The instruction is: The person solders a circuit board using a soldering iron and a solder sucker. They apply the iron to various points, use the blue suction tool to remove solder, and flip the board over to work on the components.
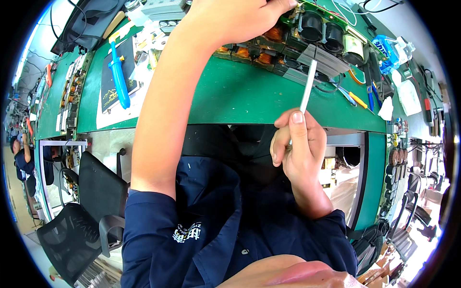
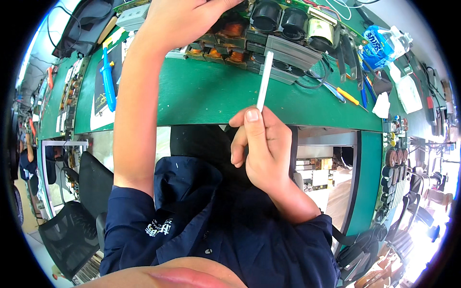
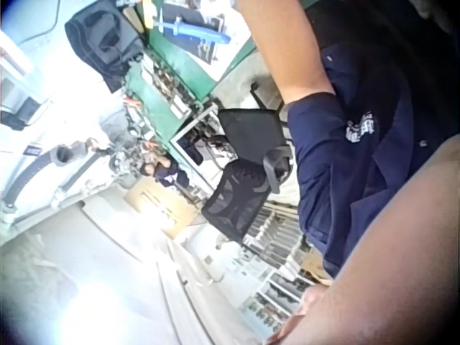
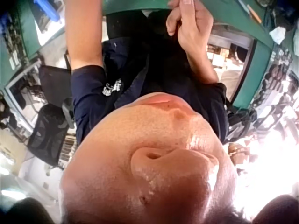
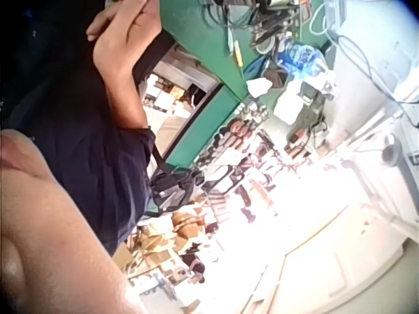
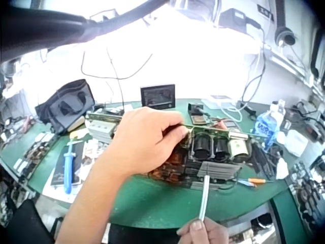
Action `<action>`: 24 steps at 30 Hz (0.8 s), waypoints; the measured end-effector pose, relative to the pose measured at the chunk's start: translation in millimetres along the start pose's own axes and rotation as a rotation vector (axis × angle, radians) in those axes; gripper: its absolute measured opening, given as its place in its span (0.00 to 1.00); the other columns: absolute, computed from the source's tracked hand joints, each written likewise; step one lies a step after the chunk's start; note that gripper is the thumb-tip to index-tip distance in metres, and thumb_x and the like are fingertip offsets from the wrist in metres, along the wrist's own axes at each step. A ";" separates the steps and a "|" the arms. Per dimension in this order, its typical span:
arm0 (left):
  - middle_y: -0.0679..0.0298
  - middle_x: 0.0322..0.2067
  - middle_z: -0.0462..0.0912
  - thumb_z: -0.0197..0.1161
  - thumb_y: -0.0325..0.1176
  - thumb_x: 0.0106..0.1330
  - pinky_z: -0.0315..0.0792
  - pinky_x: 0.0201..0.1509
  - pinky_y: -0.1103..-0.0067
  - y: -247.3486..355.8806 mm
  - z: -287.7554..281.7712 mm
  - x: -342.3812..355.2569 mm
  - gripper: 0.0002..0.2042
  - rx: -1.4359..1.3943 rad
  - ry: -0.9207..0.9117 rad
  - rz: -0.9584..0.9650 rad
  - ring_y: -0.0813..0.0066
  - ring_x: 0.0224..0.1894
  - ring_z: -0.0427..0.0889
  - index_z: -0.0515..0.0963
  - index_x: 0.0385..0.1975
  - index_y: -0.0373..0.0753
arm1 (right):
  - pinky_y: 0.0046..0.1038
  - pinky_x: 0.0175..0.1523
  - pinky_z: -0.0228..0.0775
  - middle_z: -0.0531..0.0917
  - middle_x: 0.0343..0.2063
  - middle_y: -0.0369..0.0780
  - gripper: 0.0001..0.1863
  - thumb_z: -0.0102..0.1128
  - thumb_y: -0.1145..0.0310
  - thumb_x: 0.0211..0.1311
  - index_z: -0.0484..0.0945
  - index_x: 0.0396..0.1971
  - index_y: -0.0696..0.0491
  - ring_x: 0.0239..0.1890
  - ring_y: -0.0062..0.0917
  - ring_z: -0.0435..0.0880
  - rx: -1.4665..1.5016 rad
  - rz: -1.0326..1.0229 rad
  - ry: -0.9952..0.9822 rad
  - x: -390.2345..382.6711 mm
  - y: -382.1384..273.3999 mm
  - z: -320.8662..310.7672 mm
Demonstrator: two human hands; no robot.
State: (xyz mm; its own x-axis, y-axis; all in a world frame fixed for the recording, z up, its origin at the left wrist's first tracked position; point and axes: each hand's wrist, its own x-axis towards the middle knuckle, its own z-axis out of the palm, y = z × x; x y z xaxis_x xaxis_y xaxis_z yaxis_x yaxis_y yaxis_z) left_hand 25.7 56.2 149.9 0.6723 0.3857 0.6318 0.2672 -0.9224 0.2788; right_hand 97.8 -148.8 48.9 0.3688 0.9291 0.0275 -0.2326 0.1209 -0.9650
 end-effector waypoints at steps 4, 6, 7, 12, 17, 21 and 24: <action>0.52 0.21 0.79 0.58 0.39 0.61 0.71 0.34 0.62 -2.6 0.8 -0.2 0.11 0.019 0.009 0.016 0.49 0.30 0.80 0.79 0.26 0.38 | 0.18 0.17 0.58 0.72 0.08 0.37 0.20 0.39 0.61 0.76 0.73 0.33 0.61 0.09 0.15 0.66 0.002 -0.011 -0.015 8.1 -1.6 -3.0; 0.52 0.21 0.79 0.58 0.39 0.61 0.71 0.34 0.62 -3.4 2.1 0.3 0.11 0.039 0.014 0.029 0.49 0.29 0.80 0.79 0.26 0.38 | 0.18 0.17 0.58 0.72 0.08 0.37 0.20 0.39 0.60 0.76 0.73 0.32 0.61 0.09 0.15 0.66 -0.002 -0.018 -0.003 9.2 -0.8 -2.5; 0.52 0.21 0.79 0.58 0.39 0.61 0.71 0.34 0.63 -4.1 3.0 0.9 0.11 0.049 0.020 0.037 0.49 0.29 0.80 0.79 0.26 0.38 | 0.18 0.17 0.57 0.73 0.08 0.37 0.20 0.39 0.60 0.76 0.73 0.32 0.61 0.09 0.15 0.65 -0.006 -0.022 0.002 9.7 -1.0 -2.3; 0.53 0.21 0.79 0.58 0.38 0.61 0.71 0.33 0.63 -1.4 2.1 0.8 0.11 0.045 0.023 0.025 0.50 0.29 0.80 0.79 0.25 0.37 | 0.17 0.17 0.56 0.69 0.08 0.35 0.20 0.39 0.60 0.76 0.73 0.32 0.61 0.08 0.14 0.63 0.020 -0.026 -0.006 11.5 -5.0 -2.8; 0.53 0.20 0.79 0.58 0.38 0.61 0.71 0.32 0.64 -2.4 2.4 1.0 0.11 0.022 0.017 0.035 0.51 0.28 0.79 0.78 0.25 0.37 | 0.17 0.17 0.55 0.66 0.07 0.32 0.22 0.39 0.60 0.77 0.74 0.31 0.62 0.08 0.12 0.61 0.045 -0.019 -0.009 14.0 -5.3 -2.6; 0.54 0.19 0.78 0.58 0.38 0.61 0.71 0.32 0.65 -1.5 2.2 0.6 0.10 0.023 0.027 0.031 0.51 0.27 0.79 0.78 0.24 0.37 | 0.17 0.17 0.54 0.66 0.07 0.32 0.22 0.39 0.59 0.77 0.74 0.31 0.62 0.08 0.11 0.60 0.065 -0.021 -0.005 17.1 -7.0 -3.0; 0.54 0.19 0.78 0.58 0.37 0.61 0.71 0.32 0.65 1.3 1.0 0.6 0.10 0.023 0.019 0.034 0.51 0.27 0.79 0.78 0.25 0.37 | 0.17 0.17 0.54 0.66 0.07 0.32 0.22 0.39 0.59 0.76 0.74 0.31 0.62 0.08 0.11 0.60 0.065 -0.018 0.004 17.3 -9.5 -1.4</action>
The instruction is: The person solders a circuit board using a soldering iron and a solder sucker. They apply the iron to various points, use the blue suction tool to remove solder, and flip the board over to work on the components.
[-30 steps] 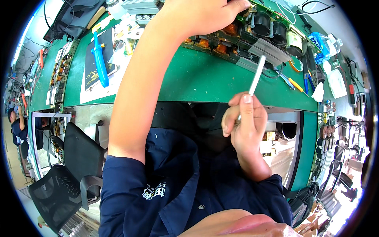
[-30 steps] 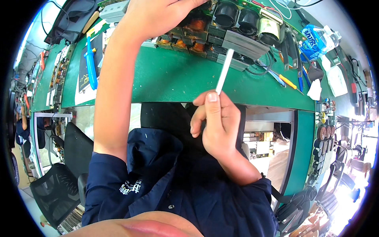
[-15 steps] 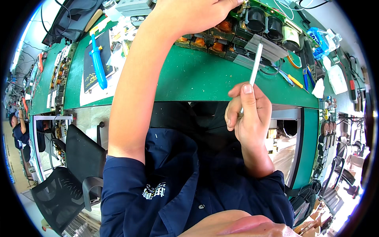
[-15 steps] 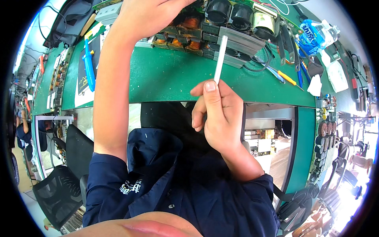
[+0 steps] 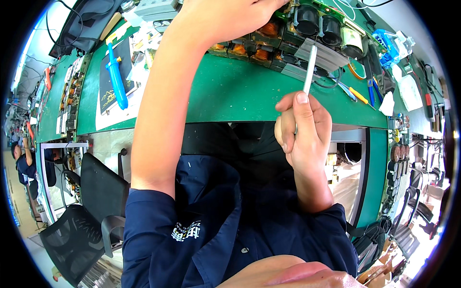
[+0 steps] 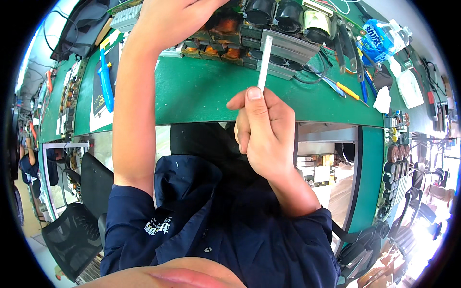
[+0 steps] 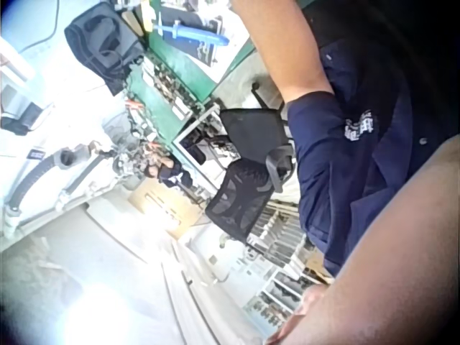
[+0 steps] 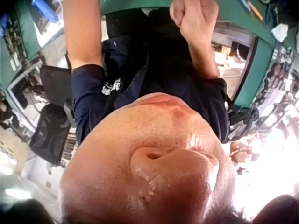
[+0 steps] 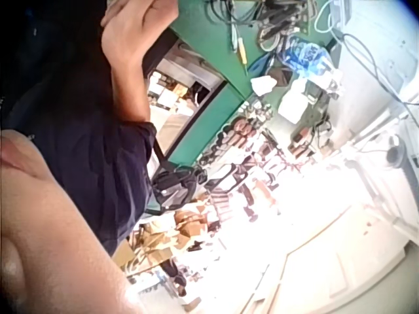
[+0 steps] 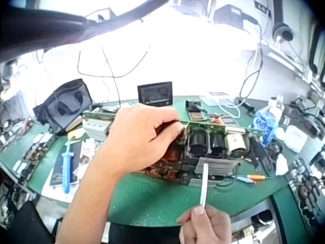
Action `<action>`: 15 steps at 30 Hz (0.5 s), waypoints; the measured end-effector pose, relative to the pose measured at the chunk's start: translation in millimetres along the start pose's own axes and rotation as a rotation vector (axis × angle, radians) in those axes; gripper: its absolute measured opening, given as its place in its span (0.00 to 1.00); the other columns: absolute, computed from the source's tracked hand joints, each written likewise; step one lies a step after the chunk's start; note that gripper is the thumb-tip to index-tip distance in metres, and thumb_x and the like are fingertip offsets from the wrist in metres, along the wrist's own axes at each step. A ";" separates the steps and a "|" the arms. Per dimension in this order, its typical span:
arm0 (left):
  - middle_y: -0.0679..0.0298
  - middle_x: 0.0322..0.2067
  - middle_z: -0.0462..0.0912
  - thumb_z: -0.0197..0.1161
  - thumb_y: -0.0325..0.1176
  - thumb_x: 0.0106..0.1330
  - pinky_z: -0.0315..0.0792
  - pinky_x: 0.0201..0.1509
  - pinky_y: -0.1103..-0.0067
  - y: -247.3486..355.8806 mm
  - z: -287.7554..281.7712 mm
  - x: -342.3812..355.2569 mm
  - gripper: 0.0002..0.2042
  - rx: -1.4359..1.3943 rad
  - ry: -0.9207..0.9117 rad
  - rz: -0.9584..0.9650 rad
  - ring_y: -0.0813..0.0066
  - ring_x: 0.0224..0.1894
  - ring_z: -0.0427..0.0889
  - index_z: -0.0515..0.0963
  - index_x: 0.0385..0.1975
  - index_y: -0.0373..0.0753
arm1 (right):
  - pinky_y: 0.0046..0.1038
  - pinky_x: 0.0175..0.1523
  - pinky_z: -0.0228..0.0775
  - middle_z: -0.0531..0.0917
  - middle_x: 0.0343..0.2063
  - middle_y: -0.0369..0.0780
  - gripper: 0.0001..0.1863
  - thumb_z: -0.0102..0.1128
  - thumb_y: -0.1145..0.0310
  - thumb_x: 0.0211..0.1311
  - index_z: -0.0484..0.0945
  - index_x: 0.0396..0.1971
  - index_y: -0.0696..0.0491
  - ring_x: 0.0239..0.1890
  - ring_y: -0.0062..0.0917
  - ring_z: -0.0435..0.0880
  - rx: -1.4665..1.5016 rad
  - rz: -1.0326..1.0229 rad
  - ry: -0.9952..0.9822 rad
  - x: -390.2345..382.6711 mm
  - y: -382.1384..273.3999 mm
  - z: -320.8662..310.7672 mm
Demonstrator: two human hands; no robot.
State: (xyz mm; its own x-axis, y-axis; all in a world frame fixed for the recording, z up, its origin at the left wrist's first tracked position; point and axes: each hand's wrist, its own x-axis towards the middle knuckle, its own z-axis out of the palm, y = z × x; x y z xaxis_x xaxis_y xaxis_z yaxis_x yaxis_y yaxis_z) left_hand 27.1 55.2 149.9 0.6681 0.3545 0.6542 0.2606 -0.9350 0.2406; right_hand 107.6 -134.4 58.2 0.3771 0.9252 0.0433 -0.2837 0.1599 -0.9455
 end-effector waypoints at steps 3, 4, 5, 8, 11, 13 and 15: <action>0.54 0.20 0.79 0.58 0.37 0.61 0.71 0.33 0.65 1.4 -1.9 -0.3 0.10 -0.005 -0.015 -0.018 0.51 0.28 0.79 0.79 0.25 0.37 | 0.17 0.17 0.53 0.66 0.07 0.32 0.22 0.39 0.60 0.76 0.74 0.30 0.62 0.08 0.11 0.60 -0.008 -0.026 0.002 3.9 1.9 -0.2; 0.54 0.20 0.79 0.58 0.37 0.61 0.71 0.33 0.65 0.3 -1.1 1.0 0.10 -0.018 -0.024 -0.033 0.51 0.28 0.79 0.79 0.25 0.37 | 0.17 0.17 0.53 0.66 0.07 0.32 0.22 0.39 0.60 0.76 0.74 0.30 0.62 0.08 0.11 0.60 -0.013 -0.042 0.003 6.2 2.4 -0.3; 0.54 0.20 0.79 0.58 0.37 0.61 0.71 0.33 0.65 -0.8 -0.7 1.8 0.10 -0.031 -0.032 -0.049 0.51 0.28 0.79 0.79 0.25 0.37 | 0.17 0.17 0.53 0.66 0.07 0.32 0.22 0.39 0.60 0.76 0.74 0.29 0.62 0.08 0.11 0.60 -0.005 -0.044 0.009 6.8 2.5 0.7; 0.54 0.21 0.79 0.58 0.37 0.60 0.72 0.34 0.65 -3.3 -0.1 1.4 0.10 0.000 -0.018 -0.012 0.51 0.29 0.80 0.79 0.26 0.37 | 0.17 0.16 0.52 0.66 0.06 0.32 0.22 0.39 0.60 0.76 0.74 0.28 0.61 0.07 0.11 0.59 0.015 -0.046 0.021 8.3 2.2 3.0; 0.53 0.21 0.80 0.59 0.37 0.60 0.72 0.34 0.65 -4.1 0.7 1.4 0.10 0.012 -0.009 0.004 0.51 0.29 0.80 0.79 0.26 0.38 | 0.17 0.16 0.51 0.65 0.06 0.32 0.22 0.39 0.60 0.76 0.73 0.27 0.61 0.07 0.11 0.58 0.020 -0.054 0.019 12.5 -0.6 2.6; 0.53 0.21 0.79 0.59 0.37 0.60 0.72 0.34 0.65 -4.3 0.8 1.6 0.10 0.006 -0.009 0.004 0.51 0.29 0.80 0.79 0.26 0.38 | 0.17 0.16 0.51 0.65 0.06 0.32 0.22 0.39 0.60 0.76 0.73 0.27 0.61 0.07 0.11 0.58 0.019 -0.069 0.022 15.8 -0.4 2.4; 0.53 0.21 0.79 0.58 0.37 0.60 0.72 0.34 0.65 -4.5 1.2 1.6 0.10 -0.004 -0.003 0.012 0.51 0.29 0.80 0.79 0.26 0.38 | 0.17 0.16 0.51 0.65 0.06 0.32 0.22 0.39 0.60 0.76 0.73 0.27 0.61 0.07 0.11 0.58 0.020 -0.067 0.018 17.6 -2.0 2.0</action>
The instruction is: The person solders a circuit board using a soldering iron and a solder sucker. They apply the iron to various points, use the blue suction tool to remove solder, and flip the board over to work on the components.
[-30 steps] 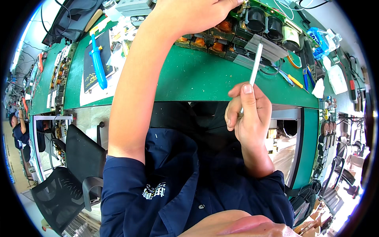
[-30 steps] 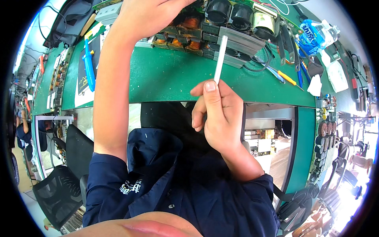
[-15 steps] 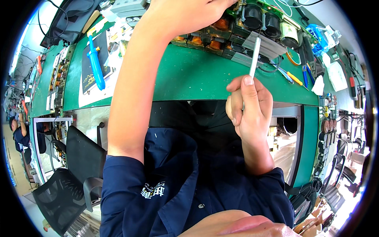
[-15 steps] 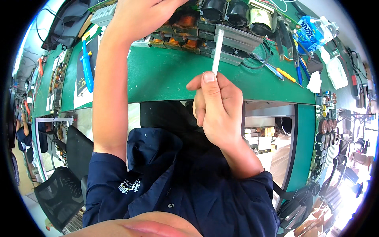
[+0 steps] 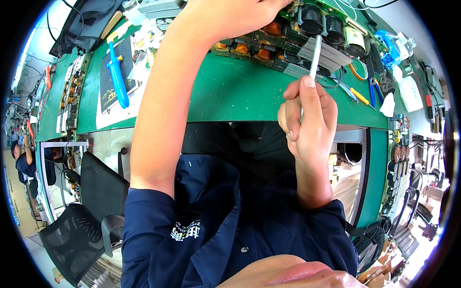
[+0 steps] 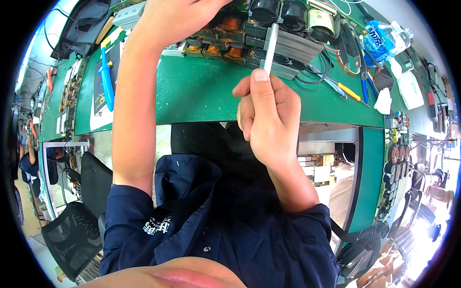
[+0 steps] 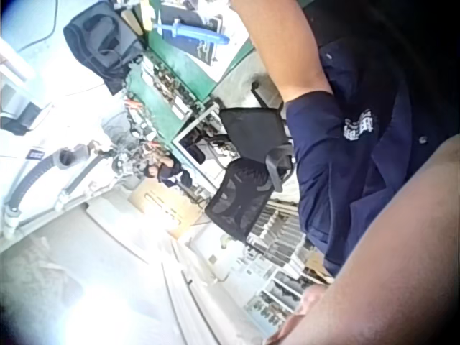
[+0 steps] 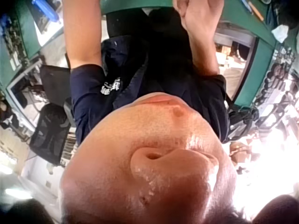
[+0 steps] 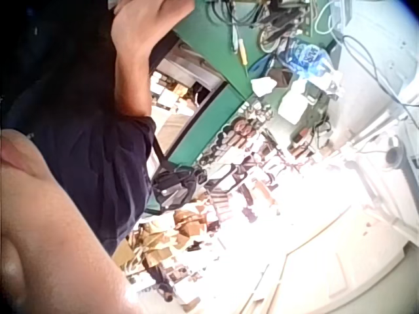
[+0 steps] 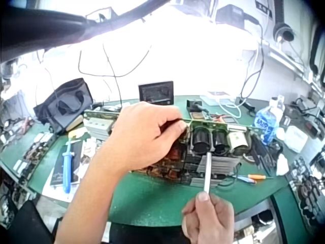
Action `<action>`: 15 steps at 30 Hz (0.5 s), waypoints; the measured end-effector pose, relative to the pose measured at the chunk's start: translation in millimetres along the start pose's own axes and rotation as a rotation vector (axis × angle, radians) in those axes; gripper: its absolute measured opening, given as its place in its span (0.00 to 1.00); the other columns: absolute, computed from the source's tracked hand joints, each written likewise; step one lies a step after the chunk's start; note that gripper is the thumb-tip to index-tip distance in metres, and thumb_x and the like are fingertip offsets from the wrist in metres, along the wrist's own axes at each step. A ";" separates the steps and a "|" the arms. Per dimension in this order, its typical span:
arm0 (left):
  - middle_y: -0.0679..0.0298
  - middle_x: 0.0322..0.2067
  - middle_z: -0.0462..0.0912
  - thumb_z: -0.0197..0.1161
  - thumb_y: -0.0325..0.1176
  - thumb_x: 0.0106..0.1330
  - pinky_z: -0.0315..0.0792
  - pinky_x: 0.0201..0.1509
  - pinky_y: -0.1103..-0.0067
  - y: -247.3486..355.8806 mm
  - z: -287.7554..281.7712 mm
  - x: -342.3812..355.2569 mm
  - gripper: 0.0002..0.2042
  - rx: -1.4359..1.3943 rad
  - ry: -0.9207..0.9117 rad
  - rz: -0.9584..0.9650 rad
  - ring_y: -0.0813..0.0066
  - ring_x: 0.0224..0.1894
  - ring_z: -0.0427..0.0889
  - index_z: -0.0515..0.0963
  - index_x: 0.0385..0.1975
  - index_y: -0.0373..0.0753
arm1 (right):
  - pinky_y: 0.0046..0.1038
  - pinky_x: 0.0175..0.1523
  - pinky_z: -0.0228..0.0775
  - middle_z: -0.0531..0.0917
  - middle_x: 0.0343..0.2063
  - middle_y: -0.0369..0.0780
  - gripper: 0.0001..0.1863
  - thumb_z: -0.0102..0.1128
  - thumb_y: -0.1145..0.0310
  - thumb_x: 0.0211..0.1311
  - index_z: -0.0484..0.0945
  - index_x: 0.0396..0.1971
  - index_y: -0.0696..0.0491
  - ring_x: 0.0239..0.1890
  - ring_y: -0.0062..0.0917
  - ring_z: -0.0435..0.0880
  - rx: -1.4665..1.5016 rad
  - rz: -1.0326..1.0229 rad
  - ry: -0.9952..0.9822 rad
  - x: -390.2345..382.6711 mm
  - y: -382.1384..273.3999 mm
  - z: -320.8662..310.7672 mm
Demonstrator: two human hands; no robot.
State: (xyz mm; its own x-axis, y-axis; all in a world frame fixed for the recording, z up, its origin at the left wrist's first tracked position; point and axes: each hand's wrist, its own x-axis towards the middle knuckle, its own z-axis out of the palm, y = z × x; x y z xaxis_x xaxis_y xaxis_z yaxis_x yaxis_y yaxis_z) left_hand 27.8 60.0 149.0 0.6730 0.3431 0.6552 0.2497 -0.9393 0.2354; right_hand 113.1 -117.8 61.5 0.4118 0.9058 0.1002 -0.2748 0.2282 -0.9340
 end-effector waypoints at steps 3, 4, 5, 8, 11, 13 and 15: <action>0.53 0.21 0.79 0.58 0.37 0.60 0.72 0.34 0.64 -0.1 0.2 0.0 0.10 -0.010 0.009 0.010 0.51 0.29 0.80 0.79 0.26 0.38 | 0.17 0.15 0.50 0.65 0.06 0.32 0.23 0.39 0.60 0.76 0.73 0.26 0.61 0.07 0.11 0.58 -0.009 -0.002 0.006 2.2 0.8 0.3; 0.53 0.21 0.79 0.58 0.37 0.60 0.72 0.34 0.64 -0.1 -0.1 0.0 0.10 -0.007 0.006 0.004 0.51 0.29 0.80 0.79 0.26 0.38 | 0.17 0.15 0.50 0.65 0.06 0.32 0.23 0.40 0.60 0.76 0.73 0.26 0.61 0.07 0.11 0.58 -0.014 -0.004 0.011 3.1 1.7 0.0; 0.53 0.20 0.79 0.59 0.37 0.60 0.72 0.34 0.64 0.1 -0.2 0.1 0.10 -0.004 0.003 -0.002 0.51 0.29 0.80 0.79 0.26 0.38 | 0.17 0.15 0.51 0.65 0.06 0.32 0.23 0.40 0.60 0.76 0.73 0.26 0.61 0.07 0.11 0.58 -0.021 -0.004 0.011 3.7 2.4 -0.5; 0.53 0.20 0.79 0.59 0.37 0.60 0.71 0.33 0.64 3.0 -2.3 0.0 0.10 -0.010 -0.013 -0.023 0.51 0.29 0.80 0.79 0.26 0.38 | 0.17 0.15 0.51 0.65 0.07 0.31 0.23 0.40 0.59 0.76 0.72 0.26 0.61 0.08 0.11 0.59 -0.050 -0.004 0.014 5.5 5.2 -2.1; 0.53 0.20 0.79 0.58 0.37 0.61 0.71 0.33 0.65 -0.8 -0.5 1.4 0.10 0.027 -0.011 -0.005 0.51 0.29 0.80 0.79 0.26 0.38 | 0.17 0.16 0.52 0.65 0.08 0.31 0.23 0.41 0.58 0.76 0.72 0.25 0.60 0.09 0.11 0.60 -0.097 -0.006 0.027 11.0 10.7 -4.9; 0.53 0.20 0.79 0.58 0.37 0.61 0.71 0.33 0.65 0.2 -1.1 0.7 0.10 -0.010 -0.021 -0.010 0.51 0.29 0.80 0.79 0.26 0.38 | 0.17 0.16 0.52 0.65 0.08 0.31 0.24 0.41 0.57 0.76 0.72 0.25 0.60 0.10 0.11 0.61 -0.132 -0.012 0.049 14.0 18.8 -8.5; 0.53 0.21 0.79 0.58 0.38 0.61 0.72 0.33 0.65 0.9 -1.8 0.9 0.10 -0.020 -0.024 -0.011 0.51 0.29 0.80 0.79 0.26 0.38 | 0.17 0.16 0.53 0.65 0.09 0.31 0.24 0.42 0.56 0.76 0.72 0.24 0.59 0.11 0.11 0.61 -0.139 -0.014 0.044 16.8 26.2 -13.5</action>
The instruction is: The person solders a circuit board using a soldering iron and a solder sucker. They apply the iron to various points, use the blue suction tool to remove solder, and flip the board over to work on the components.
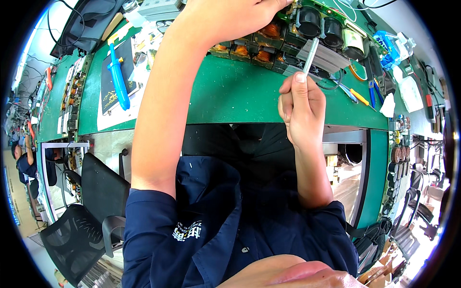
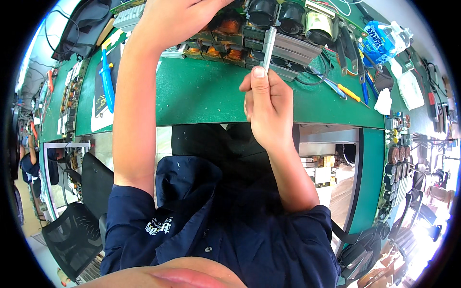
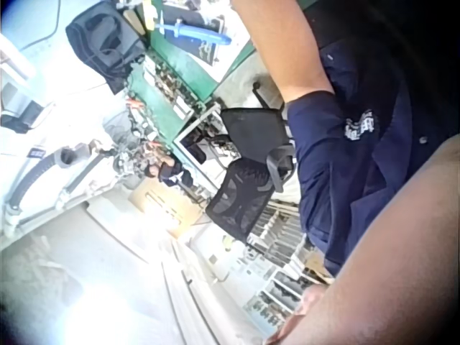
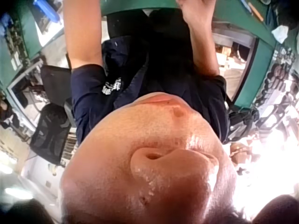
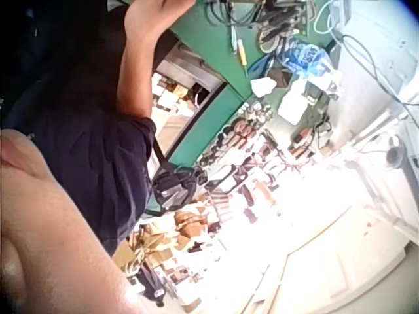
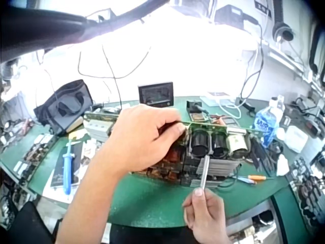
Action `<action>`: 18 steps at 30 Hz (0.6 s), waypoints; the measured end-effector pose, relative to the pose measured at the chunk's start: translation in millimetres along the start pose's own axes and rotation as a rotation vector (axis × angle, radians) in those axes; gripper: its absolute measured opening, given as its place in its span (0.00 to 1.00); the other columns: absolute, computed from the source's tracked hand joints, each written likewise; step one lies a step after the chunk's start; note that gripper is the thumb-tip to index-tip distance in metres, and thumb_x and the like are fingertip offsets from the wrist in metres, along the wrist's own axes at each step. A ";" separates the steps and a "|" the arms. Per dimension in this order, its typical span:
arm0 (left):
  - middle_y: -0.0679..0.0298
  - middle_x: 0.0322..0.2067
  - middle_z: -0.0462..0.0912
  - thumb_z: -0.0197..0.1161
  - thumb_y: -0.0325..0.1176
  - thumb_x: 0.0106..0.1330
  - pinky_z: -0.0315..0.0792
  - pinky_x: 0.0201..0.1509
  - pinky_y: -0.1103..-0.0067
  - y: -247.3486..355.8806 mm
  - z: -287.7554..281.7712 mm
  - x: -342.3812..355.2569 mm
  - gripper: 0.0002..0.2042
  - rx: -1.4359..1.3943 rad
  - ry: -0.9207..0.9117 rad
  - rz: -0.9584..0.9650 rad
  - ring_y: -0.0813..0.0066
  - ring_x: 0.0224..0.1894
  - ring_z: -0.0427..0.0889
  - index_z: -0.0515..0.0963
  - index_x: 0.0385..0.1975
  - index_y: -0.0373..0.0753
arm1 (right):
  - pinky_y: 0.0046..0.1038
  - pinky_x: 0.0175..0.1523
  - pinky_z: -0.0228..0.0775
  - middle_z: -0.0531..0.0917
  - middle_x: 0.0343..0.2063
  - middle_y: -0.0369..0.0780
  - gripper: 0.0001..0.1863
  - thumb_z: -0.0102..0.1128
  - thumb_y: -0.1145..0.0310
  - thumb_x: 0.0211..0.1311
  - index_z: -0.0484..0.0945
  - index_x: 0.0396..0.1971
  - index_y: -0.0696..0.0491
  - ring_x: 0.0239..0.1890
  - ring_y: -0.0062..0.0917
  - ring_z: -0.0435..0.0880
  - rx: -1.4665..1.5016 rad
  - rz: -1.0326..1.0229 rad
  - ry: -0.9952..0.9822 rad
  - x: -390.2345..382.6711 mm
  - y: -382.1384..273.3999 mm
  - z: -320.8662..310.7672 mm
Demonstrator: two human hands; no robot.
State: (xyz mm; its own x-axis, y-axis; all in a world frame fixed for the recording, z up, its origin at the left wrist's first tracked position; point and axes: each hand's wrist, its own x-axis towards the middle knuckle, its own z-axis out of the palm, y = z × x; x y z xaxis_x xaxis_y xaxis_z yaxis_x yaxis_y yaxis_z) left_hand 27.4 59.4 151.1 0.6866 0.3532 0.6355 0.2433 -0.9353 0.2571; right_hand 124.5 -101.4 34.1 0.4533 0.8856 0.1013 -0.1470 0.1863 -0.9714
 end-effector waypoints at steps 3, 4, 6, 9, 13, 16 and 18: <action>0.53 0.21 0.79 0.58 0.38 0.61 0.72 0.34 0.65 1.3 -0.6 -1.4 0.10 0.033 0.001 -0.008 0.51 0.29 0.80 0.79 0.26 0.38 | 0.18 0.17 0.53 0.65 0.10 0.30 0.24 0.42 0.55 0.75 0.71 0.24 0.58 0.12 0.11 0.62 0.016 -0.003 -0.015 1.0 3.6 -2.5; 0.53 0.21 0.79 0.58 0.38 0.61 0.72 0.33 0.65 1.1 -0.5 -1.4 0.10 0.048 -0.001 -0.014 0.51 0.29 0.80 0.79 0.26 0.38 | 0.18 0.17 0.53 0.65 0.10 0.30 0.24 0.43 0.55 0.75 0.71 0.23 0.57 0.12 0.11 0.62 0.025 -0.004 -0.020 1.5 4.4 -2.6; 0.53 0.21 0.79 0.58 0.39 0.61 0.72 0.33 0.65 0.1 0.3 -1.6 0.11 0.059 -0.001 -0.019 0.51 0.29 0.80 0.79 0.26 0.38 | 0.18 0.17 0.53 0.65 0.10 0.30 0.24 0.43 0.55 0.75 0.71 0.23 0.57 0.12 0.11 0.63 -0.017 -0.036 -0.002 1.8 8.2 -2.5; 0.52 0.21 0.79 0.58 0.39 0.62 0.71 0.33 0.65 -0.4 1.7 -1.1 0.11 0.052 0.002 -0.014 0.50 0.29 0.80 0.79 0.26 0.38 | 0.18 0.18 0.53 0.65 0.10 0.30 0.24 0.43 0.55 0.75 0.71 0.23 0.57 0.12 0.11 0.63 -0.095 -0.066 0.030 0.7 9.7 -2.7; 0.52 0.21 0.79 0.58 0.39 0.62 0.71 0.33 0.65 1.0 1.2 0.3 0.10 0.050 0.006 -0.018 0.50 0.29 0.79 0.79 0.27 0.38 | 0.19 0.18 0.53 0.65 0.10 0.31 0.23 0.44 0.55 0.75 0.70 0.23 0.57 0.12 0.11 0.63 -0.198 -0.081 0.073 2.2 8.8 -1.5; 0.52 0.21 0.78 0.58 0.39 0.62 0.71 0.33 0.65 2.4 0.7 -0.9 0.10 0.039 0.002 -0.026 0.50 0.28 0.79 0.79 0.27 0.38 | 0.20 0.19 0.53 0.65 0.10 0.31 0.23 0.45 0.55 0.74 0.70 0.23 0.57 0.13 0.11 0.63 -0.265 -0.114 0.110 3.9 11.1 1.1; 0.52 0.21 0.78 0.58 0.39 0.62 0.70 0.32 0.65 3.4 -0.6 -1.0 0.10 0.042 -0.001 -0.030 0.50 0.28 0.79 0.79 0.27 0.38 | 0.20 0.19 0.53 0.65 0.10 0.30 0.23 0.45 0.54 0.74 0.70 0.23 0.56 0.13 0.12 0.63 -0.274 -0.121 0.117 6.4 14.1 0.6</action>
State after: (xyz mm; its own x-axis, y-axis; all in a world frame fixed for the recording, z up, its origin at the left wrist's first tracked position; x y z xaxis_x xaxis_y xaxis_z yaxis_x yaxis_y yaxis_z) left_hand 27.1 55.9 151.7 0.6796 0.3808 0.6269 0.2920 -0.9245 0.2450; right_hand 124.8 -92.9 21.2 0.5538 0.8058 0.2096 0.1488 0.1519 -0.9771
